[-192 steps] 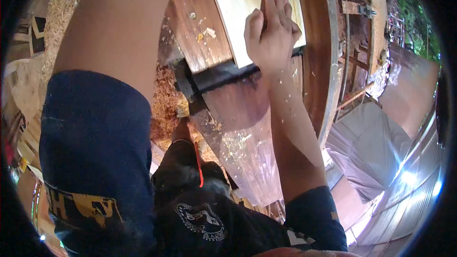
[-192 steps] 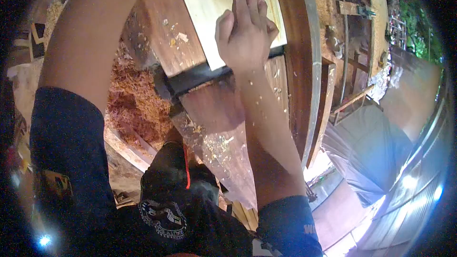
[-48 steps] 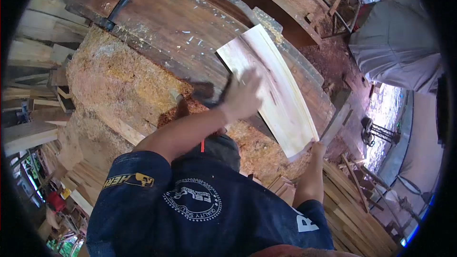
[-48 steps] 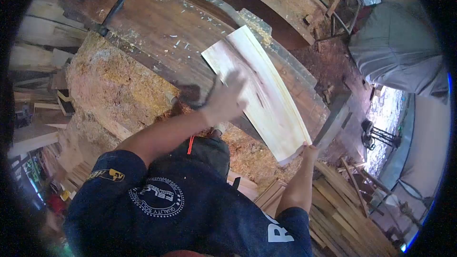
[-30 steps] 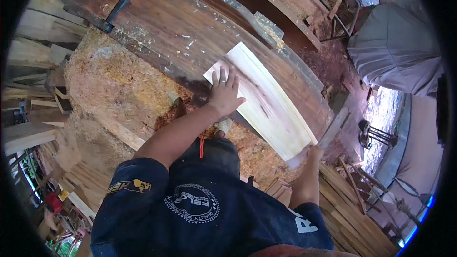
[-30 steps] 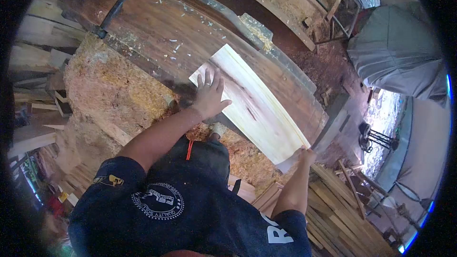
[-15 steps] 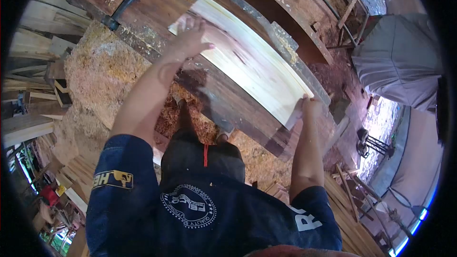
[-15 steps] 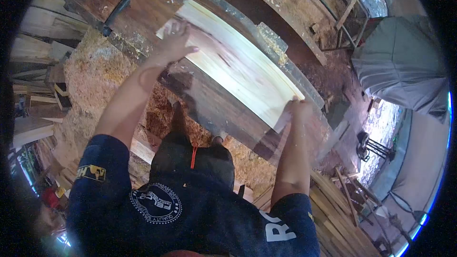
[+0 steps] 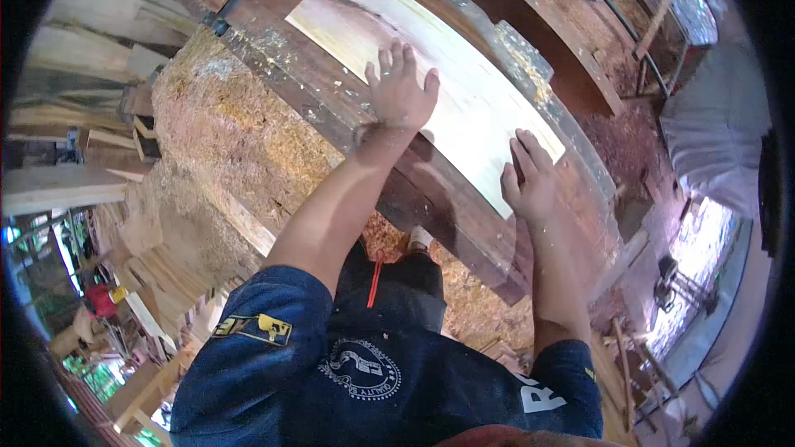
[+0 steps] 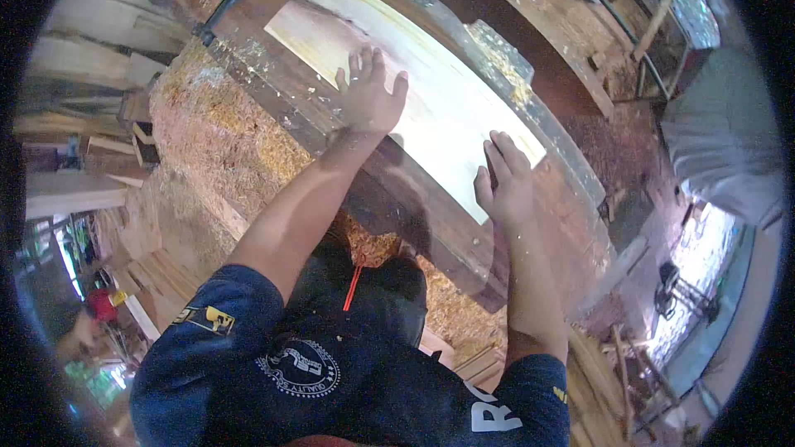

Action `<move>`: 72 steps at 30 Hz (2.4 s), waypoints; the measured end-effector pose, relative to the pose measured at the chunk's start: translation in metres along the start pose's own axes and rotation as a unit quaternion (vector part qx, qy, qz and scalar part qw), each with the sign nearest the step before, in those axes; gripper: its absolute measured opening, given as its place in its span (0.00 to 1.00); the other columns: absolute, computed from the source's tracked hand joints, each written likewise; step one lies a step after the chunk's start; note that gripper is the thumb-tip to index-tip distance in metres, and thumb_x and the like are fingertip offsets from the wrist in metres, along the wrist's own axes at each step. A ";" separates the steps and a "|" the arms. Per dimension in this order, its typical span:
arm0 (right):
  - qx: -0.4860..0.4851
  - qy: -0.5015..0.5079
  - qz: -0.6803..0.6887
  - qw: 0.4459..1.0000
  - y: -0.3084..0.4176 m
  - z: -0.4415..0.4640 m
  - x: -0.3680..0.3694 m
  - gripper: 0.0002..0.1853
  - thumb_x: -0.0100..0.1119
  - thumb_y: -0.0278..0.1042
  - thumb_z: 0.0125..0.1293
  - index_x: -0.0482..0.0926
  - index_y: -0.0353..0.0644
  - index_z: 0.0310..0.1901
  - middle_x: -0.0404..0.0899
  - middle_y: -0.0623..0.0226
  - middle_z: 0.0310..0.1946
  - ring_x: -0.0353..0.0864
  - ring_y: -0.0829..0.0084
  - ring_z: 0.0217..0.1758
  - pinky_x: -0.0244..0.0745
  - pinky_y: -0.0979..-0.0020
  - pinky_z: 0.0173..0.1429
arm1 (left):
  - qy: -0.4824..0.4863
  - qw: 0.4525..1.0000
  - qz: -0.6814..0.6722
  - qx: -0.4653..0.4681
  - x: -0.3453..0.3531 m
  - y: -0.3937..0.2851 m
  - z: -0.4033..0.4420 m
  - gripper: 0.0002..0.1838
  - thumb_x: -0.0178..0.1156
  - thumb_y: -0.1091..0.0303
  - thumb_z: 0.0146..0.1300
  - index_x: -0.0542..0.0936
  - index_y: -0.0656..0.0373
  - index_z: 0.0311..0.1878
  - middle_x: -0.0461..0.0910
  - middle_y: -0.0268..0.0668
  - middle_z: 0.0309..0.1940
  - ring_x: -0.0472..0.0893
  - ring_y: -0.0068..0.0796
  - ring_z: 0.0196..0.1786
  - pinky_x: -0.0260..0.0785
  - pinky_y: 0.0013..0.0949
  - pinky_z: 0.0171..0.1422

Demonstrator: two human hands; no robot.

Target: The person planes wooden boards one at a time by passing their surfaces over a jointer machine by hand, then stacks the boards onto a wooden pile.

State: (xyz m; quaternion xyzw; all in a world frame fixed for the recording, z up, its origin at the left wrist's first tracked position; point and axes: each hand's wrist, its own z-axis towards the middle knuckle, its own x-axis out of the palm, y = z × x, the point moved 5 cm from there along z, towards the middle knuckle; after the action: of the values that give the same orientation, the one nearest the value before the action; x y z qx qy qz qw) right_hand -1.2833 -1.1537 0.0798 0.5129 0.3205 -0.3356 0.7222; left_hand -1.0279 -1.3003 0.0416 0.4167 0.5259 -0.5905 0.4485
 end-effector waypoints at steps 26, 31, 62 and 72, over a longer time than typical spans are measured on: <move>-0.067 0.049 -0.087 0.993 0.093 0.186 0.151 0.27 0.58 0.41 0.69 0.81 0.33 0.65 0.78 0.47 0.70 0.74 0.51 0.76 0.61 0.56 0.76 | -0.010 0.998 0.057 -0.037 -0.026 0.174 0.164 0.39 0.42 0.37 0.78 0.67 0.56 0.80 0.61 0.38 0.83 0.54 0.38 0.86 0.39 0.54 0.89; -0.059 0.064 -0.092 0.992 0.100 0.196 0.156 0.28 0.57 0.41 0.69 0.81 0.34 0.66 0.76 0.46 0.71 0.73 0.50 0.77 0.60 0.55 0.77 | -0.013 0.998 0.058 -0.033 -0.023 0.184 0.171 0.39 0.43 0.38 0.78 0.67 0.58 0.79 0.60 0.39 0.83 0.56 0.38 0.86 0.40 0.54 0.88; -0.046 0.091 -0.103 0.989 0.150 0.287 0.221 0.30 0.55 0.42 0.69 0.78 0.39 0.70 0.69 0.47 0.77 0.65 0.46 0.81 0.58 0.47 0.77 | 0.056 0.995 0.070 -0.052 -0.055 0.258 0.251 0.33 0.47 0.46 0.78 0.66 0.50 0.81 0.58 0.40 0.84 0.57 0.42 0.85 0.48 0.55 0.87; -0.051 0.083 -0.088 0.991 0.166 0.314 0.240 0.30 0.55 0.42 0.69 0.77 0.39 0.70 0.69 0.45 0.76 0.65 0.45 0.81 0.57 0.45 0.77 | 0.001 0.998 0.039 -0.041 -0.055 0.285 0.273 0.32 0.46 0.46 0.79 0.70 0.52 0.78 0.60 0.41 0.83 0.59 0.43 0.85 0.47 0.56 0.87</move>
State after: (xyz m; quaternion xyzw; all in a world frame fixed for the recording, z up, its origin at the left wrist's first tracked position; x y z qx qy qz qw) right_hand -0.9746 -1.4505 0.0574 0.4710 0.4400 -0.3370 0.6863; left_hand -0.7434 -1.5800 0.0516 0.4189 0.5332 -0.5499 0.4877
